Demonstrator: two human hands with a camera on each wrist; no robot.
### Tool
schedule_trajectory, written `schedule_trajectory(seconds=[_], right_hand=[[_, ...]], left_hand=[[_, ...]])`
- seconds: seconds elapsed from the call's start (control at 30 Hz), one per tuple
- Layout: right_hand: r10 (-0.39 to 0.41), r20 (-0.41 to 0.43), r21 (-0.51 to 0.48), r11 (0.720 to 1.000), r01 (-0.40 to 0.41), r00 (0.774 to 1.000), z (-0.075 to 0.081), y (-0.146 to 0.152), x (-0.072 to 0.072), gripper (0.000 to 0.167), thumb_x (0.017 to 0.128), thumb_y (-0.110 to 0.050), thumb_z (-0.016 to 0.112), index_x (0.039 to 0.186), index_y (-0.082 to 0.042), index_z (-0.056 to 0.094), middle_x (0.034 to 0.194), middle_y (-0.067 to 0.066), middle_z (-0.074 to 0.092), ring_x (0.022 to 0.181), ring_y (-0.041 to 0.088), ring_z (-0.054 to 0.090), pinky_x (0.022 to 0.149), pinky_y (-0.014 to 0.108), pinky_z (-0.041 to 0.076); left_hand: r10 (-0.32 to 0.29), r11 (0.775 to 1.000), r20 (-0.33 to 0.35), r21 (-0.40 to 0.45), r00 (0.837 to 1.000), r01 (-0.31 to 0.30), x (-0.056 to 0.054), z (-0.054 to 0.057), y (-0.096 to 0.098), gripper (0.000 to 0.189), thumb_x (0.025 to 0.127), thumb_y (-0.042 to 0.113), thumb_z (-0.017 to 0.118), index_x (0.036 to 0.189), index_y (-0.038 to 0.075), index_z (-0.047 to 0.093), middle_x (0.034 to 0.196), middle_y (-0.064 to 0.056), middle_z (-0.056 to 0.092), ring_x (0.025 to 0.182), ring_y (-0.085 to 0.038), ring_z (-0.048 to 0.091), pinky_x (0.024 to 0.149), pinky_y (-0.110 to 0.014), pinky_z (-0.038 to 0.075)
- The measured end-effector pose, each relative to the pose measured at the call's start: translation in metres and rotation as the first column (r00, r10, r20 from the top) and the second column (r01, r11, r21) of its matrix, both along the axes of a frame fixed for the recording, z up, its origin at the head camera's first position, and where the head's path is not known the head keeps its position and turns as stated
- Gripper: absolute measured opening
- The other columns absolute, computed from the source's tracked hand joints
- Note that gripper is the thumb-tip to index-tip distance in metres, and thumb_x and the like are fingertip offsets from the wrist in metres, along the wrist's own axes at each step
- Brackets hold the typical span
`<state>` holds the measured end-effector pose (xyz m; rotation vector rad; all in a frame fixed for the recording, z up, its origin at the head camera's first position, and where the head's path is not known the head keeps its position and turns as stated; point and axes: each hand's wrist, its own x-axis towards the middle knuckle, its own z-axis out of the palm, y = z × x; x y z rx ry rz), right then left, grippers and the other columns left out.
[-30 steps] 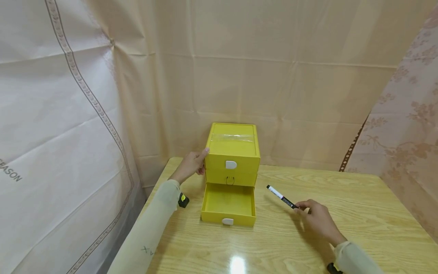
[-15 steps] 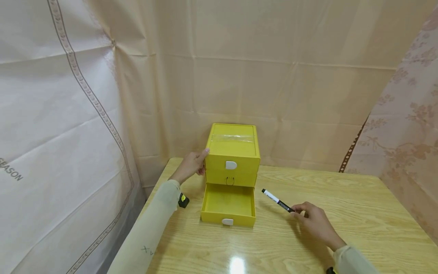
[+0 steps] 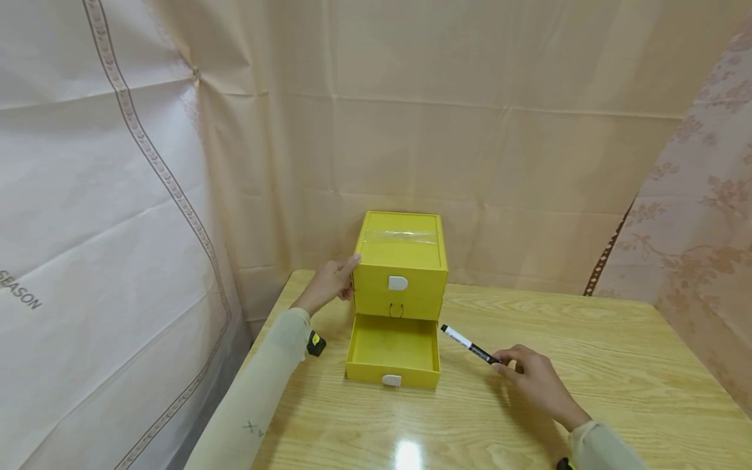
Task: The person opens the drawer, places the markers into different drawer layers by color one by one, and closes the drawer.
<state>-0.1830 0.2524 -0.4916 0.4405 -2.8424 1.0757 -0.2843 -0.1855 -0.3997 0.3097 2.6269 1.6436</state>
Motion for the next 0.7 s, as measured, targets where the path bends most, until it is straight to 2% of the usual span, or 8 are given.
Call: schedule_trajectory(seconds=[0.13,0.37,0.57,0.7], right_hand=[[0.021,-0.022,-0.009,1.000,-0.021,1.000,0.001,-0.004,0.000,0.015,0.094,-0.017,0.077,0.108,-0.010,0.078,0.087,-0.005,0.063,0.058,0.010,0.044,0.049,0.026,0.039],[0.042,-0.034,-0.016,0.999,-0.042,0.999,0.005,-0.014,-0.002,0.013,0.094,-0.014,0.076,0.107,-0.011,0.078,0.088,-0.005,0.063,0.057,0.009,0.044,0.048,0.025,0.040],[0.051,-0.030,-0.017,0.999,-0.052,0.998,0.009,-0.023,-0.006,0.013,0.094,-0.014,0.077,0.107,-0.012,0.078,0.089,-0.005,0.063,0.058,0.008,0.043,0.049,0.024,0.039],[0.061,-0.028,-0.017,0.998,-0.062,0.998,0.010,-0.028,-0.008,0.012,0.094,-0.013,0.077,0.106,-0.013,0.078,0.089,-0.005,0.063,0.059,0.009,0.044,0.049,0.024,0.040]], left_hand=[[0.001,1.000,-0.002,-0.006,1.000,-0.001,0.000,0.000,0.000,0.083,0.093,0.081,0.044,0.080,0.002,0.066,0.074,-0.017,0.066,0.066,-0.027,0.066,0.064,-0.038,0.059],[-0.001,1.000,-0.015,-0.005,1.000,0.001,-0.001,-0.001,0.000,0.083,0.094,0.080,0.045,0.079,0.001,0.066,0.074,-0.020,0.067,0.066,-0.031,0.066,0.067,-0.046,0.060],[0.007,1.000,-0.010,-0.013,1.000,-0.007,0.000,0.000,0.000,0.083,0.093,0.081,0.044,0.078,0.003,0.067,0.074,-0.020,0.067,0.066,-0.030,0.066,0.062,-0.038,0.059],[0.006,1.000,-0.008,-0.009,1.000,-0.006,0.000,0.000,0.000,0.083,0.093,0.082,0.044,0.079,0.003,0.066,0.074,-0.019,0.067,0.066,-0.030,0.066,0.063,-0.038,0.059]])
